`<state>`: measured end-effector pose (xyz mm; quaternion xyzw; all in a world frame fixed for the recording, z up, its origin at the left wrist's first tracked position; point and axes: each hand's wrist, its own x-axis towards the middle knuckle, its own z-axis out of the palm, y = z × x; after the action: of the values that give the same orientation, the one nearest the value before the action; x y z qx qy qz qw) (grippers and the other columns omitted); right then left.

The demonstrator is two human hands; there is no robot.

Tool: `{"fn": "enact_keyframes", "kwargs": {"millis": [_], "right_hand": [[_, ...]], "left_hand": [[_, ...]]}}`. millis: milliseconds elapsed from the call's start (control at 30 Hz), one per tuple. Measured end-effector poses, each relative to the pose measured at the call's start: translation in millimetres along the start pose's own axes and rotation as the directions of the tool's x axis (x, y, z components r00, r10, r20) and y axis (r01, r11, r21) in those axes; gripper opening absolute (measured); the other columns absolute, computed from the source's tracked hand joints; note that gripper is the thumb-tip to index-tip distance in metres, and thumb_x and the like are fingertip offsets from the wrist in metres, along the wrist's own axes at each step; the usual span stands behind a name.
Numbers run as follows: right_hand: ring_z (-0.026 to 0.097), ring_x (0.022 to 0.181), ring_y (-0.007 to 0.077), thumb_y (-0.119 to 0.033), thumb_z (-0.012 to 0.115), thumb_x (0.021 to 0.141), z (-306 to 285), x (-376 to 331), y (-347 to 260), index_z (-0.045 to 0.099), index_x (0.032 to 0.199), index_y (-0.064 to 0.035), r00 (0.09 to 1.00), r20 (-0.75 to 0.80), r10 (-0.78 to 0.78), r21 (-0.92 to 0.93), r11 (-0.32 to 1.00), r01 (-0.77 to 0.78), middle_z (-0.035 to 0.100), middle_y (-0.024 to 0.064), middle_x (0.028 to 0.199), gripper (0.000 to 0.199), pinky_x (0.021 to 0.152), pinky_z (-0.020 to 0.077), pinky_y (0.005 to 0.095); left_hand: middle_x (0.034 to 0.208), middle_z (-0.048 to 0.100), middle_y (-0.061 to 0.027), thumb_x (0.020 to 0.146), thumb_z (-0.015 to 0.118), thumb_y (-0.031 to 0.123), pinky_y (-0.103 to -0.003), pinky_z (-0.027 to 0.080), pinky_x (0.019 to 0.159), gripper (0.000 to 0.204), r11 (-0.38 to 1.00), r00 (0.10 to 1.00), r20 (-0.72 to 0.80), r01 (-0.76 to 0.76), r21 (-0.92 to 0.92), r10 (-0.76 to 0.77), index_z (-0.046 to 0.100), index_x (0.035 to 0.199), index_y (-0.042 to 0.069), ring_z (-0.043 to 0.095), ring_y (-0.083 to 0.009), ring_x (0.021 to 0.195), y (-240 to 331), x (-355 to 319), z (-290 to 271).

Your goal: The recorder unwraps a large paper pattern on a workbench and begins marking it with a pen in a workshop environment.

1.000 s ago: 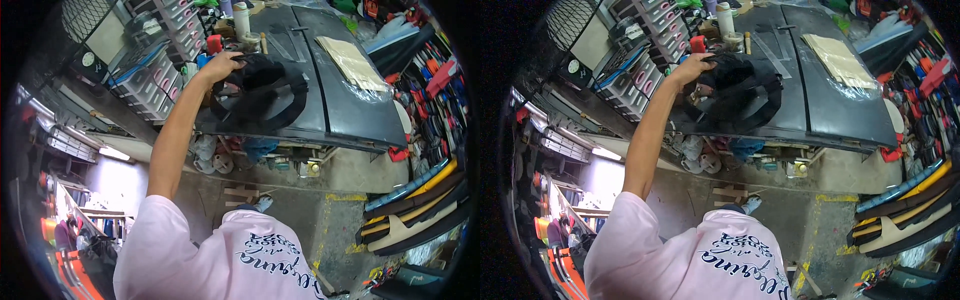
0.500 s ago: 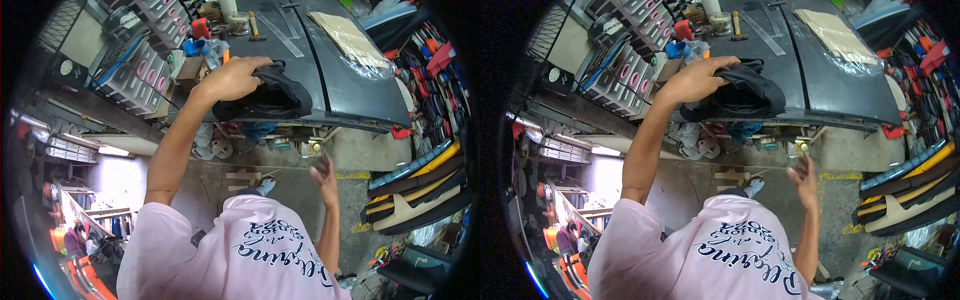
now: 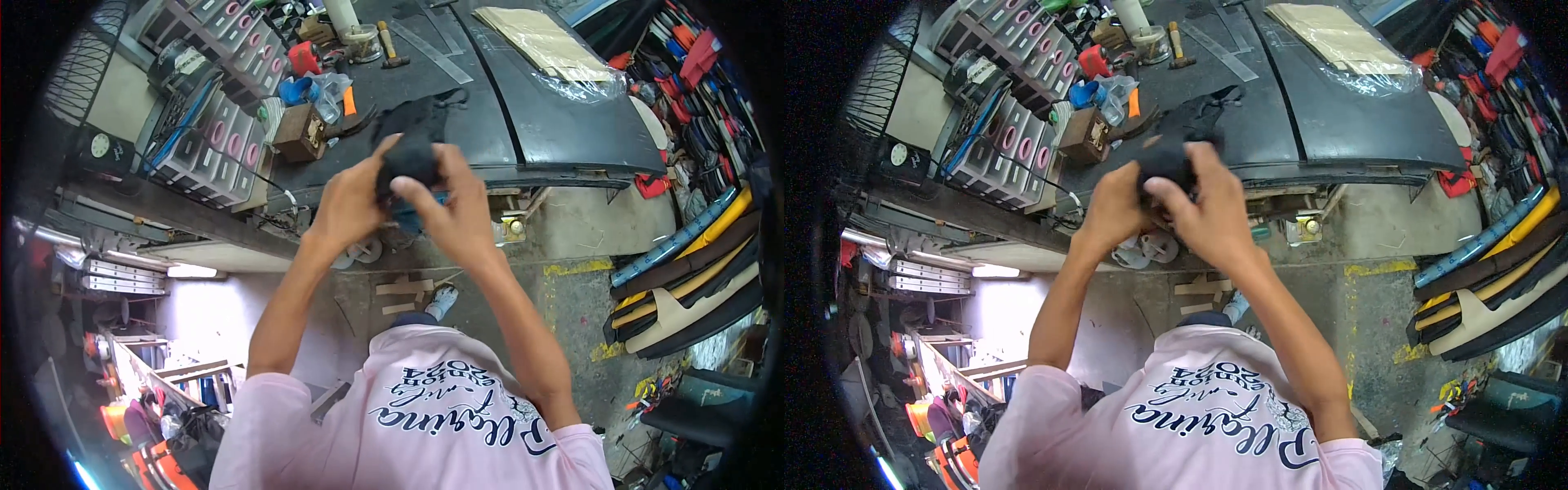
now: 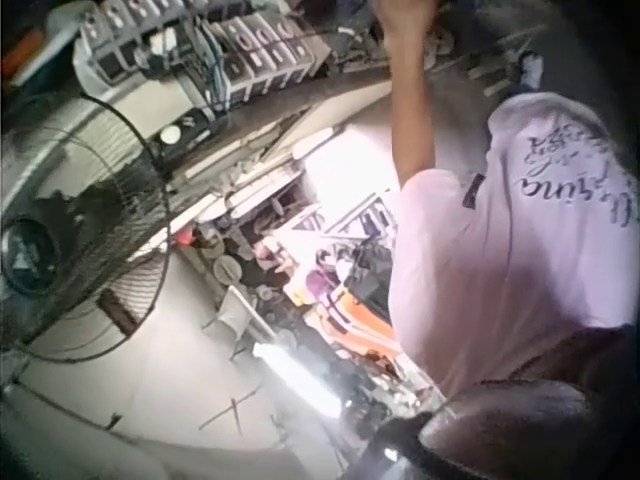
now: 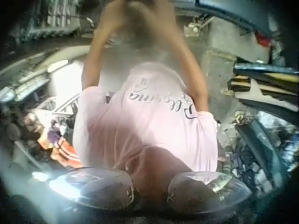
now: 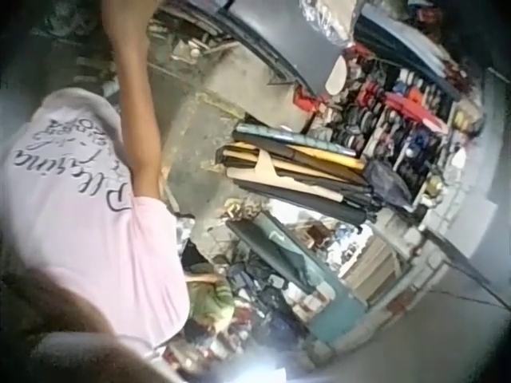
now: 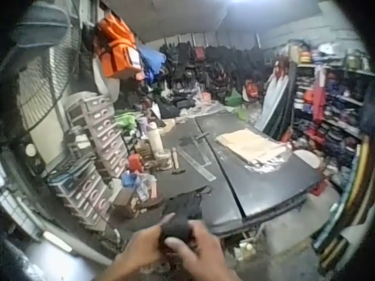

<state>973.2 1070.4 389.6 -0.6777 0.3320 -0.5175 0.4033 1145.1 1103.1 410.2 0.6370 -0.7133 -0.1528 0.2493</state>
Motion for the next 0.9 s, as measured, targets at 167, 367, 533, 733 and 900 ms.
{"fn": "enact_keyframes", "kwargs": {"millis": [167,367,533,733,900], "right_hand": [[0.063,0.112,0.0346,-0.017,0.078,0.081,-17.5,-16.8,-30.6,0.059,0.125,-0.0001,0.942,-0.002,-0.336,-0.164,0.929,0.331,0.062,0.0204,0.128,0.05,0.089,0.0518,0.041],[0.048,0.129,0.0357,-0.026,0.085,0.075,-51.8,-8.2,11.2,0.036,0.144,0.0026,0.965,-0.203,0.166,-0.051,0.982,-0.179,0.053,0.022,0.135,0.089,0.113,0.0338,0.0454],[0.068,0.084,0.0183,-0.013,0.08,0.08,-45.9,-31.6,20.8,0.056,0.124,0.0007,0.843,0.269,0.467,0.651,0.557,-0.516,0.066,0.01,0.105,0.051,0.059,0.0615,0.0315],[0.069,0.073,0.0184,-0.009,0.078,0.081,-45.0,-41.3,25.1,0.06,0.117,0.0001,0.843,0.117,0.525,0.728,0.532,-0.432,0.068,0.0093,0.098,0.041,0.052,0.0611,0.0289],[0.07,0.075,0.0202,-0.011,0.081,0.081,-48.3,-51.0,27.4,0.061,0.113,0.0011,0.838,0.015,0.545,0.754,0.544,-0.368,0.069,0.0107,0.097,0.039,0.055,0.0628,0.0306]], "left_hand": [[0.096,0.071,-0.0072,0.076,0.072,-0.002,-0.034,0.052,0.083,0.04,0.942,0.922,-0.357,0.024,-0.336,-0.15,0.06,0.114,0.003,0.068,-0.0197,0.09,-43.7,-24.2,-32.1],[0.1,0.066,-0.0021,0.07,0.067,-0.007,-0.033,0.053,0.089,0.052,0.165,0.958,-0.165,-0.128,-0.978,-0.234,0.059,0.119,0.007,0.066,-0.0182,0.093,-72.0,-39.2,-31.8],[0.112,0.066,-0.0072,0.079,0.069,-0.005,-0.033,0.054,0.09,0.051,0.239,0.95,-0.111,-0.04,-0.97,-0.292,0.055,0.127,0.003,0.066,-0.0193,0.099,-51.3,-31.6,-27.8],[0.146,0.048,-0.01,0.083,0.074,0.002,-0.033,0.042,0.108,0.087,0.324,0.991,-0.085,-0.048,-0.945,-0.099,0.025,0.155,0.002,0.052,-0.0207,0.129,-45.6,-26.9,-24.5],[0.153,0.04,-0.0111,0.086,0.075,0.016,-0.035,0.028,0.117,0.088,0.415,0.985,-0.12,-0.058,-0.908,-0.123,0.024,0.156,0.003,0.038,-0.0222,0.141,-38.6,-25.6,-9.8]]}}
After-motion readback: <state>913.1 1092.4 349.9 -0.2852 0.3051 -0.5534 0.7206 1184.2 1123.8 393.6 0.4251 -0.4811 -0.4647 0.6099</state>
